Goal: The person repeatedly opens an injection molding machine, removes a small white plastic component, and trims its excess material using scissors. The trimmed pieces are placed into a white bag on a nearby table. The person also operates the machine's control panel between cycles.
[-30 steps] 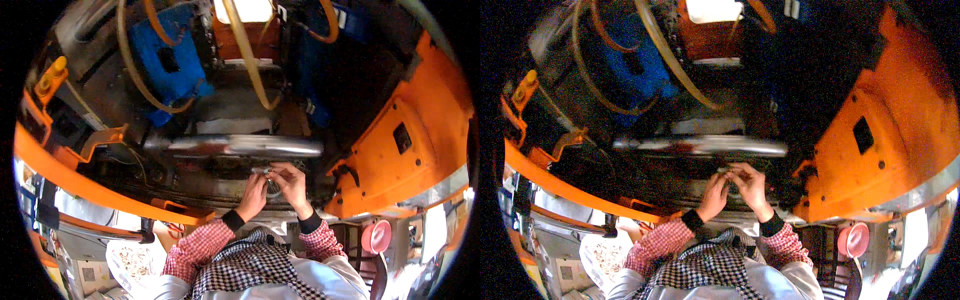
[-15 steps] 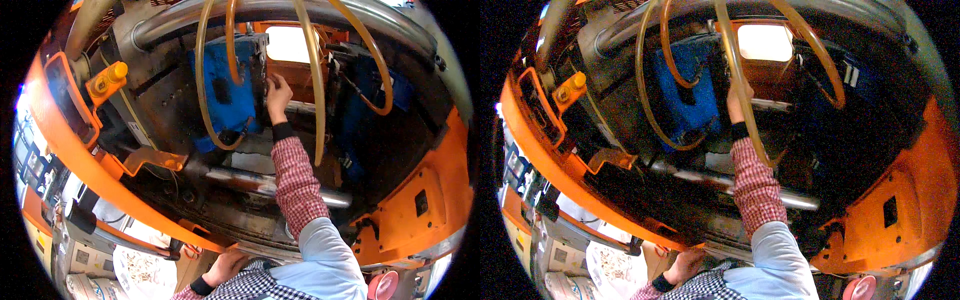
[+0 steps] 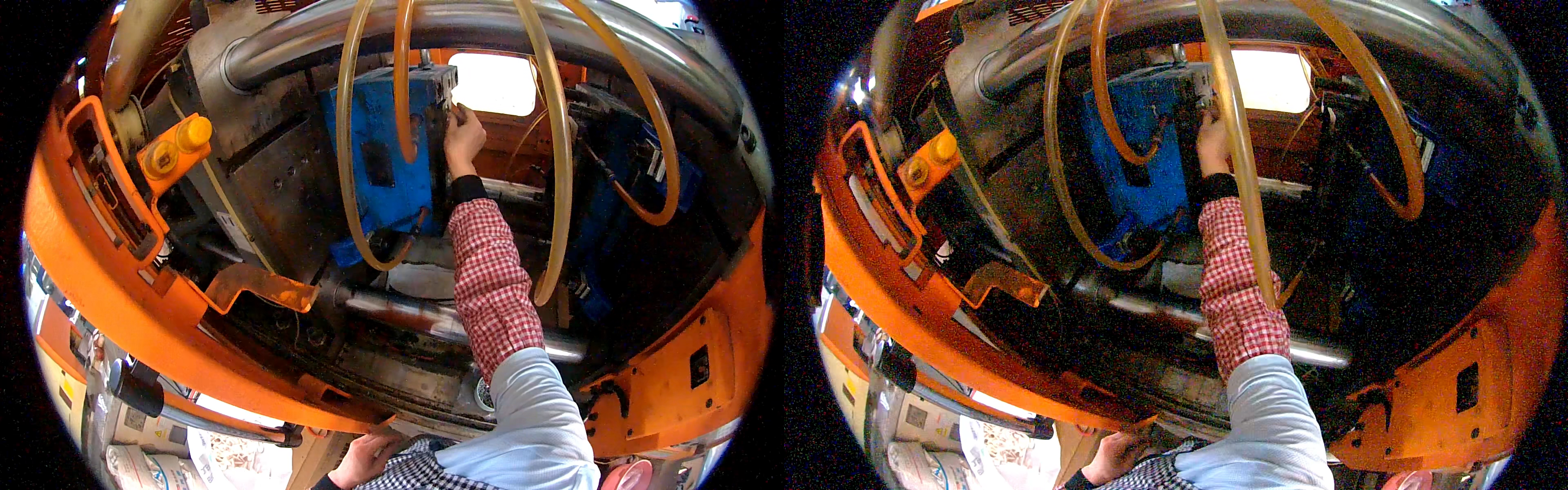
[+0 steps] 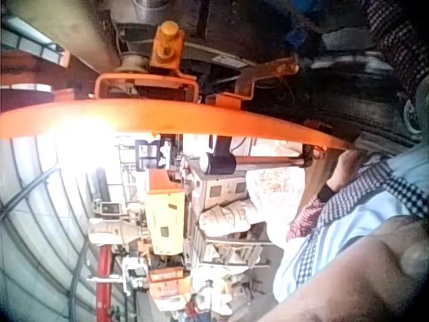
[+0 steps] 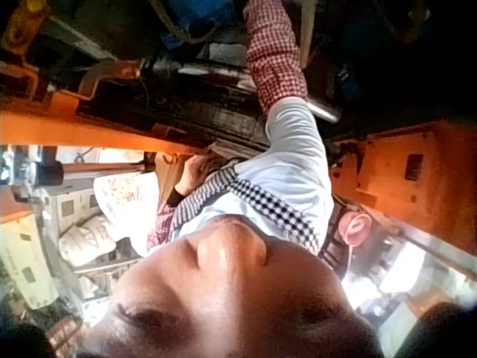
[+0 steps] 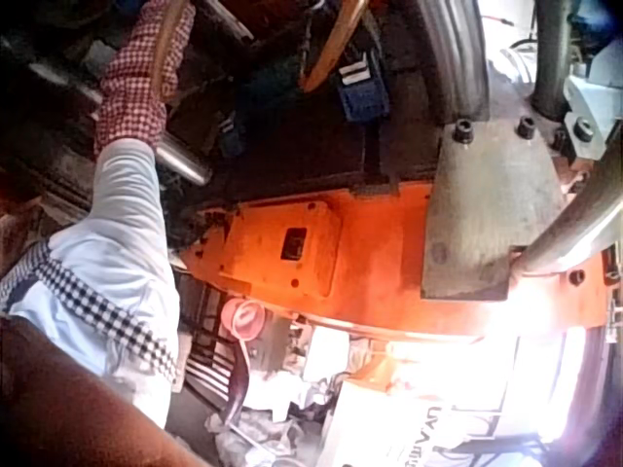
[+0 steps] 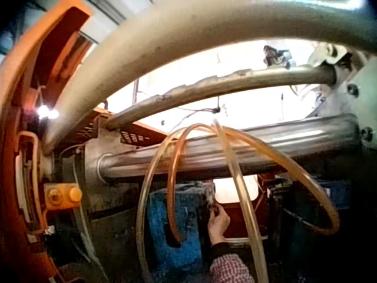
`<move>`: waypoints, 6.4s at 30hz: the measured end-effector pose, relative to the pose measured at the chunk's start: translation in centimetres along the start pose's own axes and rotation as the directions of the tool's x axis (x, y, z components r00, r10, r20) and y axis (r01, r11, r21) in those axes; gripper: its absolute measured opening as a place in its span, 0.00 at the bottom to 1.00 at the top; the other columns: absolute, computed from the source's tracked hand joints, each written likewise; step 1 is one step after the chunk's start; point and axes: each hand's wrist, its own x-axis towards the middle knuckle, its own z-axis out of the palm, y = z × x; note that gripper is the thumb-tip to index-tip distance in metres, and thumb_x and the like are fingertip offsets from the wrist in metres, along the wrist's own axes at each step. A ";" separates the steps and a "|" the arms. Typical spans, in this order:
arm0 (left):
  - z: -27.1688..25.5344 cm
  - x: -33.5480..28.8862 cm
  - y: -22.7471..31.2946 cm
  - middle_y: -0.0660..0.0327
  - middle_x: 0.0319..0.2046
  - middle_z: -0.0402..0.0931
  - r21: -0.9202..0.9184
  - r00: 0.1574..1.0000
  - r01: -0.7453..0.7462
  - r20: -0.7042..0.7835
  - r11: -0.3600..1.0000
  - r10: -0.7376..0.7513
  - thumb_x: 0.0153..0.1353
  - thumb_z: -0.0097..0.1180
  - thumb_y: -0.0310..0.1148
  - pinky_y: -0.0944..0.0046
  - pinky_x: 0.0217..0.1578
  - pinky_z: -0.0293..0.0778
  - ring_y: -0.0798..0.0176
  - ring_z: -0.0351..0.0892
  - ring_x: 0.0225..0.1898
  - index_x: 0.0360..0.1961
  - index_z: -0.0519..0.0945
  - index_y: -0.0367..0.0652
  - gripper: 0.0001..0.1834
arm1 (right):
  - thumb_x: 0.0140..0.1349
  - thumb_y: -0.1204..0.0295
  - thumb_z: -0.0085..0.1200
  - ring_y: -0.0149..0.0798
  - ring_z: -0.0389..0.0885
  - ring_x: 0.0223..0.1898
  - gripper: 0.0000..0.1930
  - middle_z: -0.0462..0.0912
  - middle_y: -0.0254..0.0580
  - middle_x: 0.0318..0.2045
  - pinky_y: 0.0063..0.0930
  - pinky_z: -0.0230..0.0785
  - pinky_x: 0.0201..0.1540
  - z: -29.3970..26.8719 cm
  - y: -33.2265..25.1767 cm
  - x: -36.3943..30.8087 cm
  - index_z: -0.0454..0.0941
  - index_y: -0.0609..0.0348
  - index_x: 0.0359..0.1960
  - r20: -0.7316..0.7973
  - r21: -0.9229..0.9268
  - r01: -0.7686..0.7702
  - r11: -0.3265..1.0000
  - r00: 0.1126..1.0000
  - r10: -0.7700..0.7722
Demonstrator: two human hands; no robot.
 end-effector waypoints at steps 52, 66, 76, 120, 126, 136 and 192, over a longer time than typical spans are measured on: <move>-7.7 -0.9 1.2 0.54 0.38 0.68 -0.180 0.524 -0.159 -0.848 0.971 -0.071 0.58 0.49 0.23 0.66 0.42 0.65 0.65 0.68 0.38 0.44 0.65 0.31 0.14 | 0.48 0.86 0.38 0.50 0.69 0.55 0.33 0.74 0.50 0.51 0.34 0.59 0.57 -4.0 1.1 -3.0 0.51 0.69 0.62 0.494 -0.085 -0.213 0.973 0.839 0.227; -7.3 -0.3 1.4 0.59 0.31 0.69 -0.228 0.478 -0.184 -0.871 0.956 -0.115 0.60 0.46 0.21 0.73 0.34 0.68 0.70 0.70 0.31 0.42 0.65 0.33 0.09 | 0.49 0.85 0.37 0.49 0.67 0.57 0.34 0.72 0.51 0.53 0.32 0.56 0.59 -5.0 4.7 -6.1 0.49 0.71 0.62 0.548 -0.088 -0.201 0.976 0.808 0.216; -7.0 -0.5 0.5 0.61 0.28 0.70 -0.220 0.483 -0.178 -0.869 0.959 -0.110 0.63 0.45 0.27 0.74 0.30 0.68 0.71 0.70 0.29 0.40 0.66 0.34 0.07 | 0.47 0.86 0.36 0.47 0.71 0.54 0.34 0.74 0.52 0.51 0.28 0.60 0.55 -4.5 10.8 -7.9 0.50 0.71 0.62 0.563 -0.104 -0.312 0.944 0.765 0.314; 1.6 0.2 12.4 0.64 0.17 0.67 -0.581 0.894 -0.446 -0.331 0.681 0.302 0.60 0.51 0.25 0.74 0.17 0.63 0.74 0.65 0.15 0.27 0.67 0.36 0.07 | 0.63 0.66 0.45 0.56 0.47 0.63 0.20 0.53 0.57 0.60 0.53 0.38 0.63 -62.3 -18.5 -4.0 0.65 0.46 0.58 0.010 -0.919 0.210 0.333 0.859 -0.513; 2.6 -0.3 13.3 0.64 0.17 0.67 -0.564 0.882 -0.469 -0.347 0.680 0.320 0.60 0.52 0.26 0.74 0.16 0.63 0.75 0.64 0.14 0.28 0.67 0.36 0.08 | 0.63 0.66 0.44 0.55 0.47 0.64 0.21 0.52 0.59 0.60 0.54 0.34 0.63 -61.8 -18.8 -4.2 0.64 0.46 0.59 0.003 -0.897 0.233 0.376 0.854 -0.521; 3.0 -0.8 14.7 0.65 0.17 0.66 -0.589 0.884 -0.464 -0.362 0.661 0.297 0.61 0.51 0.26 0.74 0.15 0.62 0.75 0.63 0.13 0.28 0.65 0.37 0.08 | 0.62 0.67 0.46 0.54 0.49 0.64 0.20 0.55 0.57 0.60 0.52 0.39 0.63 -62.7 -19.9 -5.6 0.66 0.51 0.57 0.007 -0.844 0.282 0.457 0.857 -0.516; 14.4 -0.3 24.4 0.47 0.36 0.69 -0.492 0.718 -0.606 0.000 0.625 0.696 0.57 0.56 0.31 0.58 0.37 0.67 0.53 0.71 0.37 0.44 0.62 0.31 0.21 | 0.54 0.74 0.54 0.51 0.77 0.27 0.10 0.76 0.48 0.30 0.36 0.70 0.27 -62.4 -19.2 -38.3 0.71 0.60 0.38 0.288 -0.396 -0.085 0.914 0.934 0.212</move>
